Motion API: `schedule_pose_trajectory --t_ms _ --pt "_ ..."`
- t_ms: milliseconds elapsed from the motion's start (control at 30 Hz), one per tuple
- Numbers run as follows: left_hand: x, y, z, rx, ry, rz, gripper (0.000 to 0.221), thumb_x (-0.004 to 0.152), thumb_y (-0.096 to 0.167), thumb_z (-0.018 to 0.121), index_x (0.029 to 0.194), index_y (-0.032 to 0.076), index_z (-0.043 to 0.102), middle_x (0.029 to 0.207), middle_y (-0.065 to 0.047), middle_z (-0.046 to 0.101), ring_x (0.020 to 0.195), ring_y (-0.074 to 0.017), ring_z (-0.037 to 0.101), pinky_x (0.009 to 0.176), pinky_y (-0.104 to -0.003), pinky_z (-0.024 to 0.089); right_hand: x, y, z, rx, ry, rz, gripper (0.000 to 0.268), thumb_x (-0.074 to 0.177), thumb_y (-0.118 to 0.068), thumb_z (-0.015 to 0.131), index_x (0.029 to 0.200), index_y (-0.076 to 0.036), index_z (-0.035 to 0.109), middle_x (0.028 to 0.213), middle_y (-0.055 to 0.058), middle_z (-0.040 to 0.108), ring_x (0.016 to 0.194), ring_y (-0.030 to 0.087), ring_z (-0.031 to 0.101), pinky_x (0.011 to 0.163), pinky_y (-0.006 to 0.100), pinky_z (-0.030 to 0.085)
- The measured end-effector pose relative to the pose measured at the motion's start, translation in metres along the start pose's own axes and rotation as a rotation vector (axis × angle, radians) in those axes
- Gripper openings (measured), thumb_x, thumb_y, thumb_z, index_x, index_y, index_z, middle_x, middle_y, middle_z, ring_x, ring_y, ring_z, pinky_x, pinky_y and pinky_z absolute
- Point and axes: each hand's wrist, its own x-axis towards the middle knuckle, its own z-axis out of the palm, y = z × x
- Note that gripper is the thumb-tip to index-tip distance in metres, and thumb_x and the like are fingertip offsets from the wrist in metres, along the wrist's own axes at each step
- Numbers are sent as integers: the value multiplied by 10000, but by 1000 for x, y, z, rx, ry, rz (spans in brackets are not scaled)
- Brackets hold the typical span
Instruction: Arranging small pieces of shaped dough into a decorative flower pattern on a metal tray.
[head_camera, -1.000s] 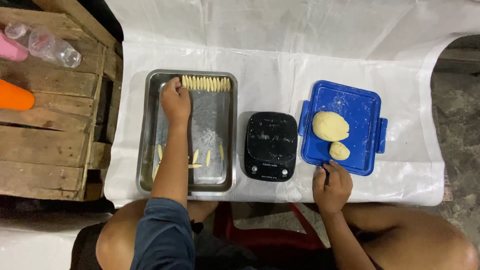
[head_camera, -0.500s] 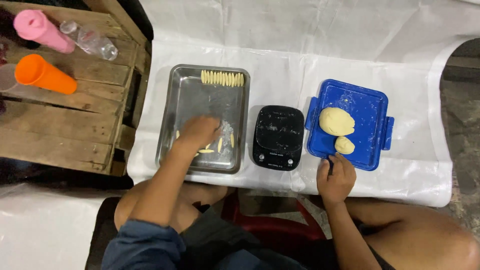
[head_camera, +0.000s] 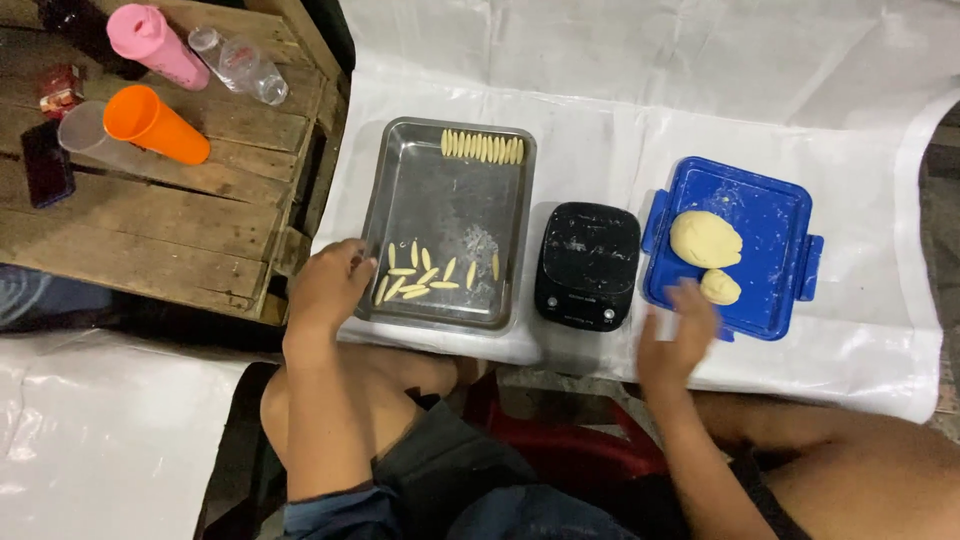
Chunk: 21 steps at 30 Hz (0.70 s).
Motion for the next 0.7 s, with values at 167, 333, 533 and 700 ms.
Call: schedule_pose_trajectory --t_ms 167,333,533,700 --pt "7 20 -9 16 63 82 378 1015 258 615 1294 16 692 1081 -206 732 1018 -397 710 830 -533 576 19 -107 54 261 -318 -177 300 778 -29 825 1058 -1 720 1051 194 708 984 414 682 866 513 536" --pt "20 36 17 57 19 175 293 1009 238 616 1189 44 741 1040 -207 749 1004 -428 718 858 -543 574 19 -122 128 32 -677 -369 344 792 -242 847 1104 -152 733 1083 43 692 1063 270 661 987 453 503" --pt "49 27 97 285 -146 262 210 942 299 650 992 156 796 920 -133 786 928 -353 769 811 -498 603 57 -152 142 -749 -1088 -465 497 999 -476 580 1419 -215 616 1554 22 506 1435 266 399 1225 563 221" --pt "66 3 119 327 -163 213 154 881 163 697 952 95 817 903 -168 774 906 -373 766 799 -515 610 7 -112 184 -477 -791 -435 202 886 -182 735 1078 -140 780 1336 98 655 1393 336 471 1195 667 269"
